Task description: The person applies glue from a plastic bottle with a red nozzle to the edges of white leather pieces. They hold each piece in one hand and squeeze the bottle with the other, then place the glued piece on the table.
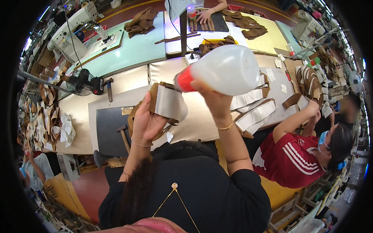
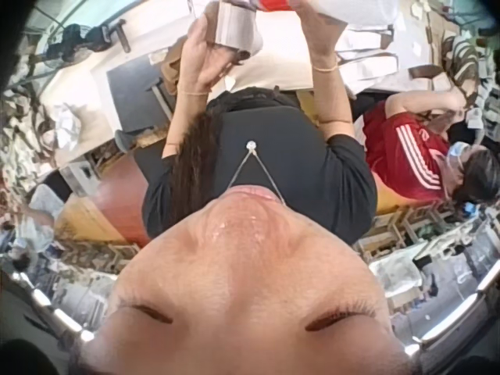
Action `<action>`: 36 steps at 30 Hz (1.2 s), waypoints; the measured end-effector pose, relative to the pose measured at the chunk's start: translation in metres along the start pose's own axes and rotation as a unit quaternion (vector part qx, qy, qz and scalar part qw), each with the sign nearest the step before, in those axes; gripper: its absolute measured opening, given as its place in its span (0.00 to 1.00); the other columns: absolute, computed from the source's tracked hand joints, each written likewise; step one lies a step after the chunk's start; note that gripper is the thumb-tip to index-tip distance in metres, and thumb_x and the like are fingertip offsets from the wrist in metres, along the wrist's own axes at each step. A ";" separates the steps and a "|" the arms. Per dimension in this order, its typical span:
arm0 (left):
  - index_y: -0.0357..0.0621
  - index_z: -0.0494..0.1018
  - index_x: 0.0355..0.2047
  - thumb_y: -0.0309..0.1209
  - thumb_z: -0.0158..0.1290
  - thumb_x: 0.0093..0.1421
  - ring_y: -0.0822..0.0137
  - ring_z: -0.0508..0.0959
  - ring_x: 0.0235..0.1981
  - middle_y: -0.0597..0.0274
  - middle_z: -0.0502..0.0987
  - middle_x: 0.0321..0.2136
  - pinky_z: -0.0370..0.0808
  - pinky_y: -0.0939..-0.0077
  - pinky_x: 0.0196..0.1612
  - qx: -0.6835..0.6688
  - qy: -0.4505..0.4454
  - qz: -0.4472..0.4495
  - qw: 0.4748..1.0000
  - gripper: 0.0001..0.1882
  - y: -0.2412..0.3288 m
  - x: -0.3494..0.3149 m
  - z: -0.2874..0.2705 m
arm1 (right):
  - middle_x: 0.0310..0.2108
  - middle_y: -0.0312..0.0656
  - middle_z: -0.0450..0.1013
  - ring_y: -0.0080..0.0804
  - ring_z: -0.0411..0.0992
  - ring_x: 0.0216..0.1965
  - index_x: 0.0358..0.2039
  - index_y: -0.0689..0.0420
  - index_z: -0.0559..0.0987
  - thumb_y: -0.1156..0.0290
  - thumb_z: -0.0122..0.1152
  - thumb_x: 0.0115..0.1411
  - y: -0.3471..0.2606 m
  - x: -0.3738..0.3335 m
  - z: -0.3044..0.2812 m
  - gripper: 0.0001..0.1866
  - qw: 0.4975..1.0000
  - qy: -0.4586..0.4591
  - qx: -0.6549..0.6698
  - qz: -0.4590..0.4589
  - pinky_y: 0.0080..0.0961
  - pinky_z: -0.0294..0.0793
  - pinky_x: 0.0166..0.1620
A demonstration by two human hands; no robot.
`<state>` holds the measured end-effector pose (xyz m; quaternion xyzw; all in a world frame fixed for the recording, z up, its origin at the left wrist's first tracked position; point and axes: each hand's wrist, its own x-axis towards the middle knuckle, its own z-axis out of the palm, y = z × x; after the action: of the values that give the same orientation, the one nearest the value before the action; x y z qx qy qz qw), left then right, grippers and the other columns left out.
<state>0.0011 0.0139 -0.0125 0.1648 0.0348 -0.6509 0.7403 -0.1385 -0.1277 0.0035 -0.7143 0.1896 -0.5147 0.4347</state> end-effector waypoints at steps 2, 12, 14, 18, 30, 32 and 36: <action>0.43 0.59 0.56 0.47 0.32 0.66 0.58 0.64 0.56 0.56 0.65 0.54 0.57 0.57 0.60 0.007 -0.016 -0.015 1.000 0.26 -0.002 -0.002 0.009 | 0.44 0.45 0.71 0.31 0.71 0.42 0.44 0.65 0.72 0.72 0.70 0.45 -0.006 -0.003 0.009 0.26 0.996 -0.051 -0.038 -0.060 0.28 0.73 0.46; 0.54 0.51 0.61 0.51 0.29 0.65 0.57 0.59 0.58 0.57 0.59 0.57 0.54 0.60 0.61 -0.009 -0.097 0.008 0.995 0.28 0.001 -0.004 0.020 | 0.43 0.39 0.70 0.27 0.69 0.45 0.49 0.59 0.68 0.64 0.69 0.47 0.003 -0.028 0.007 0.30 0.988 -0.148 -0.030 0.013 0.26 0.68 0.50; 0.57 0.50 0.62 0.51 0.27 0.65 0.58 0.58 0.59 0.58 0.59 0.58 0.53 0.59 0.61 0.000 -0.129 0.018 0.991 0.27 0.001 -0.004 0.028 | 0.43 0.39 0.70 0.26 0.69 0.44 0.47 0.59 0.70 0.64 0.69 0.47 0.004 -0.024 0.006 0.27 0.985 -0.141 0.082 0.055 0.25 0.68 0.49; 0.61 0.50 0.62 0.51 0.26 0.65 0.58 0.56 0.60 0.59 0.57 0.59 0.51 0.54 0.61 0.028 -0.088 0.037 0.995 0.27 0.005 -0.002 0.023 | 0.50 0.47 0.67 0.38 0.66 0.52 0.53 0.54 0.65 0.46 0.49 0.56 0.009 -0.029 -0.004 0.31 0.928 -0.307 0.191 0.094 0.41 0.58 0.58; 0.44 0.57 0.58 0.54 0.29 0.64 0.57 0.63 0.57 0.55 0.63 0.56 0.59 0.56 0.58 0.041 -0.076 -0.034 0.996 0.32 0.010 0.000 0.006 | 0.40 0.38 0.72 0.26 0.70 0.41 0.41 0.58 0.73 0.71 0.73 0.41 0.007 -0.007 -0.002 0.26 0.999 -0.030 0.032 -0.019 0.25 0.69 0.47; 0.43 0.57 0.58 0.54 0.28 0.64 0.57 0.64 0.56 0.54 0.63 0.55 0.59 0.55 0.58 -0.022 -0.084 -0.079 0.993 0.32 0.015 -0.003 0.007 | 0.34 0.37 0.73 0.23 0.71 0.34 0.38 0.59 0.75 0.73 0.73 0.41 -0.003 0.016 -0.010 0.22 0.992 0.067 0.018 0.105 0.21 0.73 0.38; 0.38 0.56 0.58 0.62 0.30 0.59 0.53 0.61 0.58 0.48 0.62 0.56 0.51 0.54 0.61 0.014 -0.172 -0.066 0.983 0.41 0.044 0.001 0.042 | 0.34 0.36 0.73 0.22 0.70 0.34 0.37 0.60 0.74 0.68 0.72 0.44 0.007 0.014 -0.032 0.21 0.984 0.157 0.082 0.021 0.20 0.72 0.39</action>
<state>0.0375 0.0048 0.0352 0.0579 -0.0913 -0.7173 0.6883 -0.1600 -0.1557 0.0087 -0.5823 0.2283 -0.6250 0.4671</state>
